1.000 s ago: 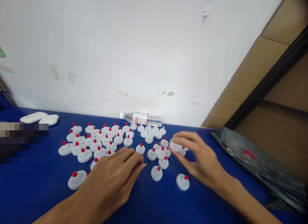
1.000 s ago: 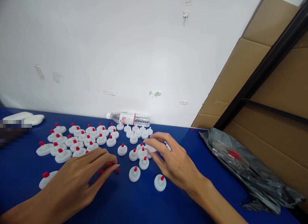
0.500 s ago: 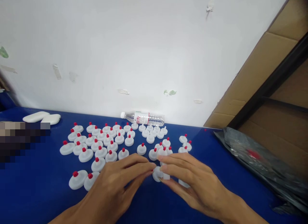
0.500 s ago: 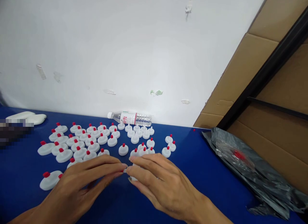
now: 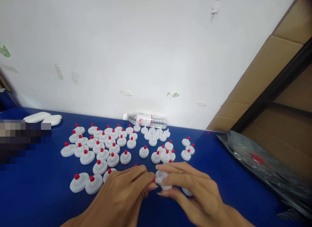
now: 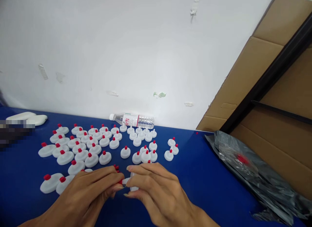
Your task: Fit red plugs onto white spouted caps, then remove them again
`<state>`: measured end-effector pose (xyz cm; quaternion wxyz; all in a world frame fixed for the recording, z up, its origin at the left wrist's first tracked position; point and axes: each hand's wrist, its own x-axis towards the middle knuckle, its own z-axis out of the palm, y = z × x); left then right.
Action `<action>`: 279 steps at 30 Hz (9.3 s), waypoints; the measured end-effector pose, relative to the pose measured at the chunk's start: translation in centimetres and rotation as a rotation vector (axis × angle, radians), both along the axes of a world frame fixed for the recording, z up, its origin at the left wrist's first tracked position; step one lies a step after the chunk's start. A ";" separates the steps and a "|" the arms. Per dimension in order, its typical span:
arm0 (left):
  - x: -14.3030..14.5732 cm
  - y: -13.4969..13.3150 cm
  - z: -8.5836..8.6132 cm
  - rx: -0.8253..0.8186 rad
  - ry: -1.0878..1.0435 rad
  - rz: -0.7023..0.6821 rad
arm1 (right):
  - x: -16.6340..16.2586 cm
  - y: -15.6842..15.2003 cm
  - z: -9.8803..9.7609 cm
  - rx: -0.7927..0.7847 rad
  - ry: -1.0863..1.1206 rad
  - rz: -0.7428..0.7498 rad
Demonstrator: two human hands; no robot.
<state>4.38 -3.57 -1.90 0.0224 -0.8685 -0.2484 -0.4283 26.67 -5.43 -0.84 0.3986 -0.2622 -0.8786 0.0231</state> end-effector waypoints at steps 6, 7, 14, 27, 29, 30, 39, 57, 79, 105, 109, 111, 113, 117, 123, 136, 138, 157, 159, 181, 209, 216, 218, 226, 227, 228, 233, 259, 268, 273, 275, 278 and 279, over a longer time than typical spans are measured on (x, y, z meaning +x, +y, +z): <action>0.1 -0.1 -0.4 -0.070 0.032 -0.008 | -0.4 -0.3 0.0 0.103 -0.032 0.004; 0.1 -0.1 -0.5 -0.077 0.026 -0.004 | -0.5 -0.3 0.1 0.112 -0.029 0.011; 0.6 -0.4 -0.4 -0.071 0.016 0.003 | -0.4 -0.3 0.4 0.070 -0.016 0.023; 0.7 -0.2 0.2 -0.081 -0.038 -0.021 | -0.5 -0.1 0.7 0.174 -0.095 -0.032; 0.5 -0.1 0.7 -0.050 -0.044 -0.013 | 0.0 0.2 1.1 0.207 -0.144 -0.029; 0.4 -0.1 1.0 -0.038 -0.043 0.000 | 0.3 0.4 1.2 0.222 -0.150 -0.036; -0.4 0.8 0.8 -0.023 0.245 0.094 | 4.9 4.4 1.3 -0.027 0.086 -0.491; -0.4 1.4 -0.5 0.028 0.391 0.177 | 6.8 6.4 0.0 -0.135 -0.207 -0.684; -0.9 1.3 0.7 0.084 0.121 0.038 | 4.4 10.8 2.8 -0.256 -0.503 -0.358; -2.2 2.7 0.4 0.074 0.102 0.001 | -1.1 2.7 5.5 -0.208 -0.517 -0.132; -2.0 2.2 0.5 0.098 0.078 -0.006 | -1.3 2.5 5.2 -0.099 -0.551 -0.110; -1.7 2.0 0.6 0.081 0.080 -0.022 | -1.3 2.4 5.0 -0.061 -0.553 -0.102; -1.4 1.9 0.9 0.064 0.053 -0.021 | -1.2 2.3 4.9 -0.047 -0.524 -0.082; -1.0 1.8 1.4 0.061 -0.049 0.010 | -1.2 2.5 4.7 -0.117 -0.234 -0.036; -1.8 2.4 1.4 0.143 -0.039 0.055 | -1.8 2.7 3.8 -0.093 -0.007 -0.030; -1.4 1.7 1.9 -0.094 -0.093 -0.090 | -2.3 2.2 3.2 -0.009 0.121 0.038; -1.2 1.5 1.7 -0.094 -0.136 -0.111 | -2.4 2.0 3.1 0.032 0.100 0.035; -1.9 2.6 1.2 -0.137 0.284 0.107 | 2.6 7.4 4.6 0.016 -0.201 -0.524; -1.9 2.5 1.1 -0.182 0.339 0.104 | 3.6 8.5 4.5 -0.031 -0.178 -0.583; -1.5 3.0 1.7 0.047 0.192 0.080 | 4.6 9.5 2.0 -0.356 -0.438 -0.293; -2.3 3.1 1.0 0.079 0.064 0.031 | -0.6 3.6 3.6 -0.022 -0.251 0.038; -1.7 2.8 1.3 0.032 0.022 0.028 | -1.1 2.9 3.3 0.078 -0.163 -0.005; -1.6 2.6 1.5 -0.061 -0.015 -0.027 | -1.4 2.9 3.2 0.154 -0.158 -0.022; -1.6 2.7 1.6 -0.142 -0.027 -0.040 | -1.9 3.0 3.7 0.422 -0.282 -0.068; -1.6 2.7 1.6 -0.113 -0.011 -0.010 | -1.7 3.0 3.8 0.417 -0.315 -0.072; -1.6 2.8 1.6 -0.081 0.010 0.028 | -1.4 3.1 4.0 0.403 -0.350 -0.080; -1.8 3.0 1.1 -0.023 0.212 0.210 | 0.6 4.6 4.7 0.144 -0.430 -0.266; -1.5 2.7 1.0 -0.086 0.304 0.164 | 2.5 10.7 4.5 -0.403 -0.443 -0.329; -2.2 3.3 1.8 0.063 0.120 0.153 | 1.2 11.7 5.4 -0.312 -0.433 -0.382; -2.4 3.6 2.1 0.086 0.051 0.192 | 1.3 10.2 7.7 -0.357 -0.281 -0.359; -2.5 3.7 2.2 0.074 0.041 0.193 | 0.6 9.1 8.3 -0.398 -0.311 -0.264; -2.6 3.9 2.2 0.081 0.047 0.188 | -0.7 7.3 8.5 -0.385 -0.409 -0.102; -2.6 3.9 2.2 0.088 0.046 0.187 | -1.0 6.8 8.4 -0.383 -0.433 -0.078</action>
